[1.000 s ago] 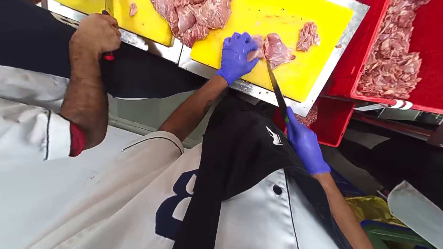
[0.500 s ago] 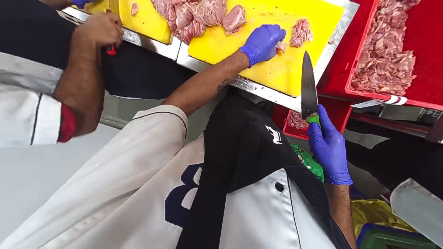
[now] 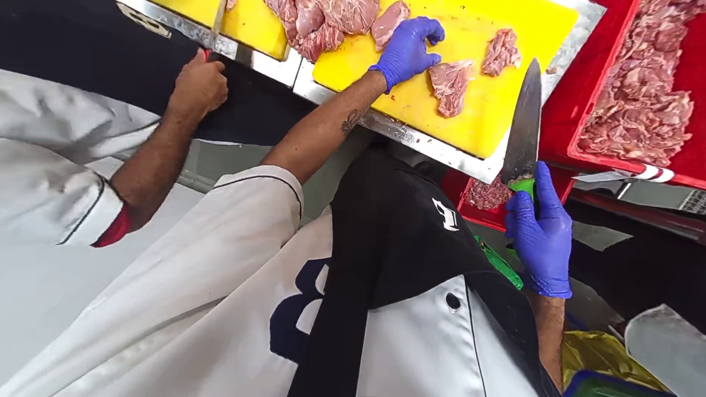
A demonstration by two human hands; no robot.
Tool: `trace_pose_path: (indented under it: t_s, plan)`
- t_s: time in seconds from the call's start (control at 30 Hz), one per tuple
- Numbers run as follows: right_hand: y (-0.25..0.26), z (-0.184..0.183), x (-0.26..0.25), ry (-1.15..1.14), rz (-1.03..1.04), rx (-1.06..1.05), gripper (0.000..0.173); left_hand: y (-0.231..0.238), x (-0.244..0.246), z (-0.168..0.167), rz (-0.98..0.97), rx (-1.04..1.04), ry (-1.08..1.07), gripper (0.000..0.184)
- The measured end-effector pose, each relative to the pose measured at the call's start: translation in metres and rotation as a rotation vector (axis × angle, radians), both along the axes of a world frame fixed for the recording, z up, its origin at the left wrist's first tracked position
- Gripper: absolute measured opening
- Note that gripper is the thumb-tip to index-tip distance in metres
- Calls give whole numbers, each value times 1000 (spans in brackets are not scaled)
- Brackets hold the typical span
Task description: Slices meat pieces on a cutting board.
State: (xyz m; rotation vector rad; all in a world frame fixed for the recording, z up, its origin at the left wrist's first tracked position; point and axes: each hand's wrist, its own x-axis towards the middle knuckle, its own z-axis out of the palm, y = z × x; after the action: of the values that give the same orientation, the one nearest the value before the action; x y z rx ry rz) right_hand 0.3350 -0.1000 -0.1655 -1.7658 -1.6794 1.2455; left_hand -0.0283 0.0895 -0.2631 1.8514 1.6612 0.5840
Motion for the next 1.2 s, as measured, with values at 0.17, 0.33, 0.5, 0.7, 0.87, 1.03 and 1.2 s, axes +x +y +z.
trace_pose_path:
  t_s: [0.17,0.33,0.5,0.7,0.87,1.03,1.2]
  plan:
    - [4,-21,-34,33,82,-36,52,-43,14,-6,-155,326,31,24]
    - [-7,-60,-26,24,160,-80,50,-101,26,-29,-318,417,217,30]
    - [-15,-50,0,-81,131,-9,52,-119,19,-25,-306,353,124,30]
    - [-3,-41,-17,-64,180,55,50,-101,57,-20,-109,345,178,26]
    - [-17,-55,9,-152,243,39,49,-95,53,-21,-71,329,284,29]
    - [-8,-41,26,-266,267,119,52,-95,38,-18,-153,337,306,32]
    - [7,-43,-6,-297,471,224,48,-109,44,-24,-68,359,300,29]
